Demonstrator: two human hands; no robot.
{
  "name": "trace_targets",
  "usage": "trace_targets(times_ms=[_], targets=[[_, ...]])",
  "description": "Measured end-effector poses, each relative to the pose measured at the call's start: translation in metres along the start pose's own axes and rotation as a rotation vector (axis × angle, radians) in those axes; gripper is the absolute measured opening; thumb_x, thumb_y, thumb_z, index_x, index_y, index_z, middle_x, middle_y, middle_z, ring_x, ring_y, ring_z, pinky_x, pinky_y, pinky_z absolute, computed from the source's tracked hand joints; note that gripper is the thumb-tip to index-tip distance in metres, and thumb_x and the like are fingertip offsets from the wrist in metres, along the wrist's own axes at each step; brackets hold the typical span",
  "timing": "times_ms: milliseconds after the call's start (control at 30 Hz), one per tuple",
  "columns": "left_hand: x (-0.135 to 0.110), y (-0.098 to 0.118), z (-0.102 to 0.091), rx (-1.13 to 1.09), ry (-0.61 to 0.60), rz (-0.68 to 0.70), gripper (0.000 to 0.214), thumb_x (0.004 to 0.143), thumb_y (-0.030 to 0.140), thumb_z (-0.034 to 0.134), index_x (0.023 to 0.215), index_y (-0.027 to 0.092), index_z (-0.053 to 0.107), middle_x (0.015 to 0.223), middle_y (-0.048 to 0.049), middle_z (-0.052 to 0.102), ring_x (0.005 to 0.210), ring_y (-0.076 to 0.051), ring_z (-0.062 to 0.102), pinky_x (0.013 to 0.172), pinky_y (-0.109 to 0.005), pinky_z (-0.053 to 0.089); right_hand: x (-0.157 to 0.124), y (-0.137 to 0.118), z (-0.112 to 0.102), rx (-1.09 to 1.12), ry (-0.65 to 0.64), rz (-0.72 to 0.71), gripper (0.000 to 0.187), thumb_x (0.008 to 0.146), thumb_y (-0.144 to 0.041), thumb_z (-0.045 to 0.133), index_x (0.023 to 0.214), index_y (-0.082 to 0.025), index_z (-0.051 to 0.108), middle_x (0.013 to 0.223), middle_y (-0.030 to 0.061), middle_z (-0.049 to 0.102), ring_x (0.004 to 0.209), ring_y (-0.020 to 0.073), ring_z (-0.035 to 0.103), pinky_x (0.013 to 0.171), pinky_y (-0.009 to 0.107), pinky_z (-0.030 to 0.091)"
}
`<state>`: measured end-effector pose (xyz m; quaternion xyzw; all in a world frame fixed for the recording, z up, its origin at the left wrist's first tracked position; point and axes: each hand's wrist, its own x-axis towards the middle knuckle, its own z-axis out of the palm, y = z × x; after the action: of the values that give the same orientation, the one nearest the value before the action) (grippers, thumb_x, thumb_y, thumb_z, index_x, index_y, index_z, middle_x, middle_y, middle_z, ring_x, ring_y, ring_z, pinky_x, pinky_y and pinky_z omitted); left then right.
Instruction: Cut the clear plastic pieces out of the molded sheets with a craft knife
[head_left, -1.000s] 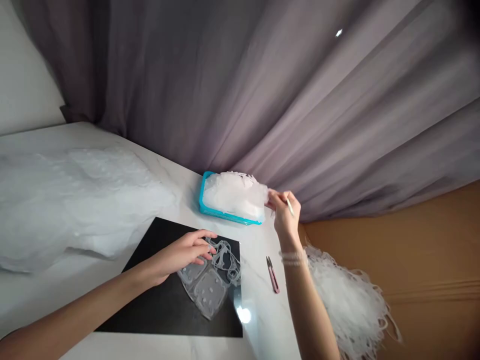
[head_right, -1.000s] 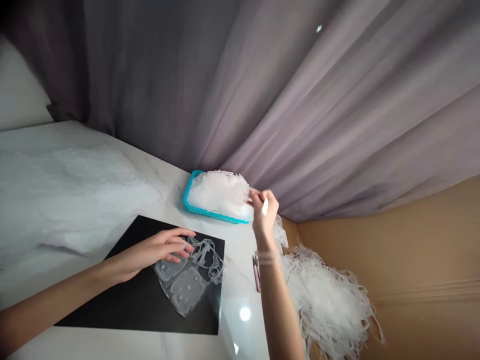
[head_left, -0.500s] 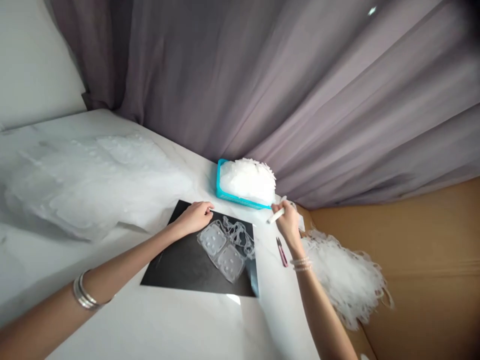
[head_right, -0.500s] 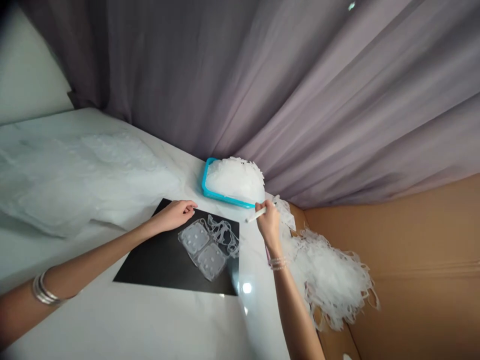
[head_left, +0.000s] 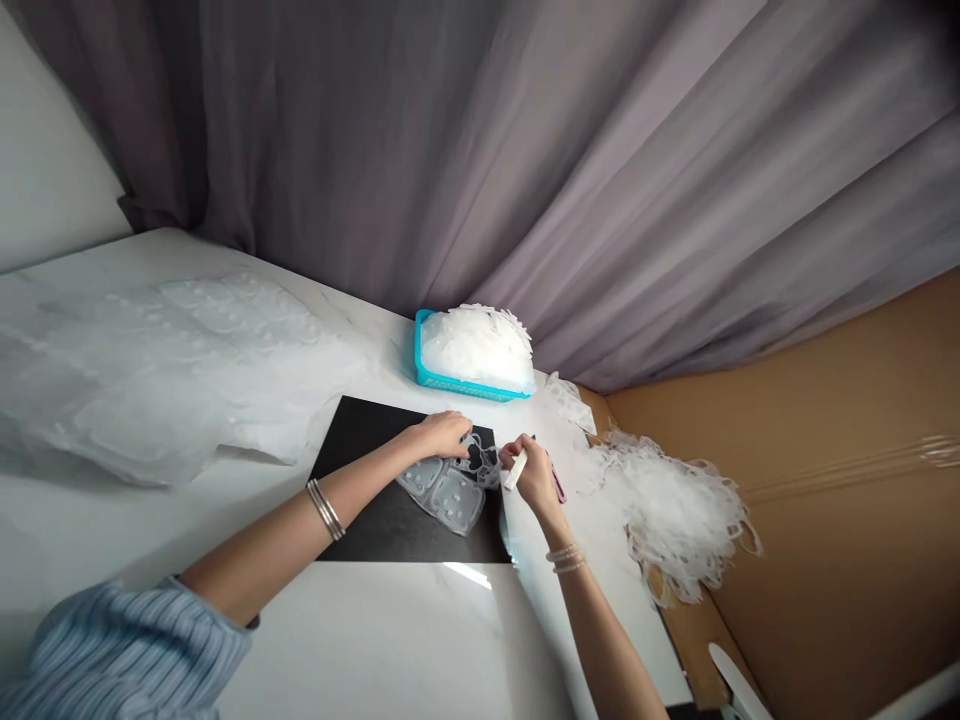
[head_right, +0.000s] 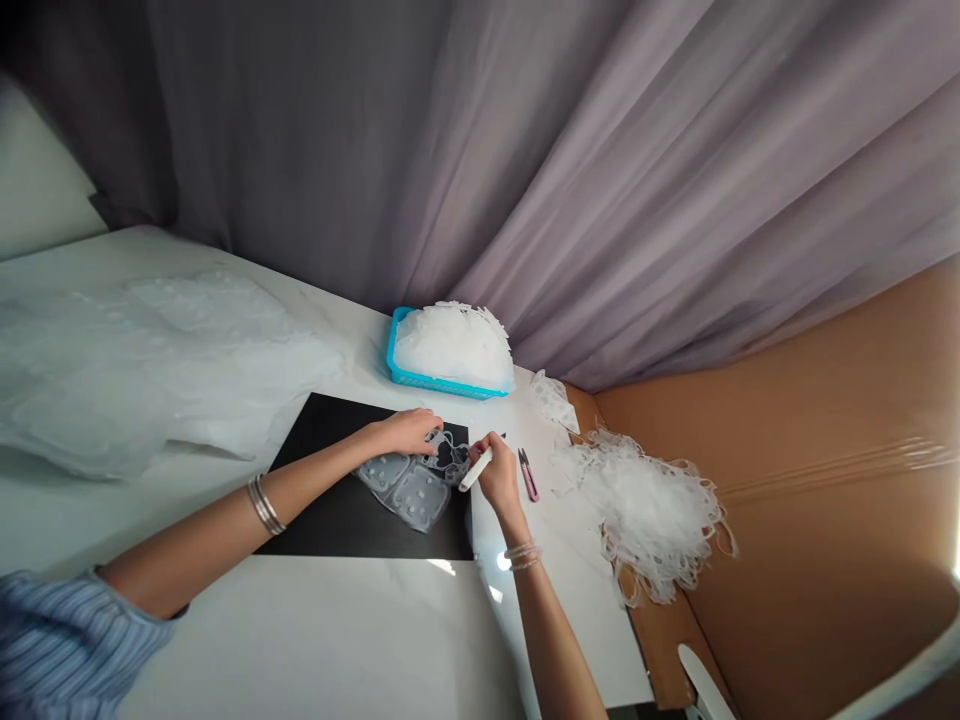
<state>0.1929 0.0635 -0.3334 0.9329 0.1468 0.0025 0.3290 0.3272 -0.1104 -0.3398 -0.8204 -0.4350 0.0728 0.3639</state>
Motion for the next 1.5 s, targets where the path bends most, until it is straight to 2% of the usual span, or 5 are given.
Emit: trace_targets(times_ms=[267,600,933,1233,1500], targets=[[-0.05,-0.03,-0.019,-0.016,0.015,-0.301,0.034,0.094,0.036,0.06,0.122,0.016,0.059,0.115,-0.008,0.064,0.094,-0.02,0.066,0.079,-0.039,0.058,0.037,-0.031,0.006,0.162,0.026,-0.106,0.023,0.083,-0.037,0.055,0.079,-0.026,0.036,0.12,0.0152,0.067,0.109,0.0268,0.063,0.087,0.038,0.047],[-0.096,-0.028,-0.029,0.249,0.232,-0.453,0.045,0.097,0.042,0.043,0.131,0.011,0.044,0.12,-0.0237,0.062,0.121,-0.039,0.055,0.086,-0.042,0.049,-0.033,-0.043,0.034,0.107,-0.163,-0.075,0.02,0.094,-0.042,0.047,0.084,-0.025,0.045,0.08,0.0006,0.065,0.07,0.0194,0.058,0.067,0.031,0.043],[-0.108,-0.025,-0.032,0.253,0.106,-0.348,0.046,0.095,0.025,0.048,0.138,0.015,0.037,0.099,-0.0148,0.069,0.096,-0.03,0.069,0.076,-0.033,0.048,-0.034,-0.041,0.064,-0.053,-0.091,-0.087,0.019,0.081,-0.02,0.049,0.072,-0.025,0.034,0.069,0.0008,0.05,0.072,0.0215,0.046,0.065,0.032,0.033],[-0.129,0.012,-0.015,0.445,0.207,-0.375,0.055,0.09,0.002,0.028,0.144,0.008,0.036,0.122,-0.0274,0.057,0.102,-0.037,0.065,0.075,-0.044,0.053,-0.032,-0.022,0.015,-0.048,-0.039,0.025,0.018,0.088,-0.031,0.051,0.076,-0.024,0.039,0.065,-0.0028,0.051,0.057,0.0156,0.042,0.061,0.03,0.035],[-0.12,0.023,0.045,0.575,0.187,0.183,0.042,0.099,0.024,0.04,0.134,0.006,0.054,0.141,-0.0223,0.055,0.136,-0.032,0.047,0.112,-0.042,0.038,-0.043,-0.045,0.011,0.263,-0.135,0.056,0.044,0.102,-0.053,0.027,0.109,-0.023,0.059,0.065,-0.0034,0.047,0.058,0.0155,0.051,0.057,0.028,0.042]])
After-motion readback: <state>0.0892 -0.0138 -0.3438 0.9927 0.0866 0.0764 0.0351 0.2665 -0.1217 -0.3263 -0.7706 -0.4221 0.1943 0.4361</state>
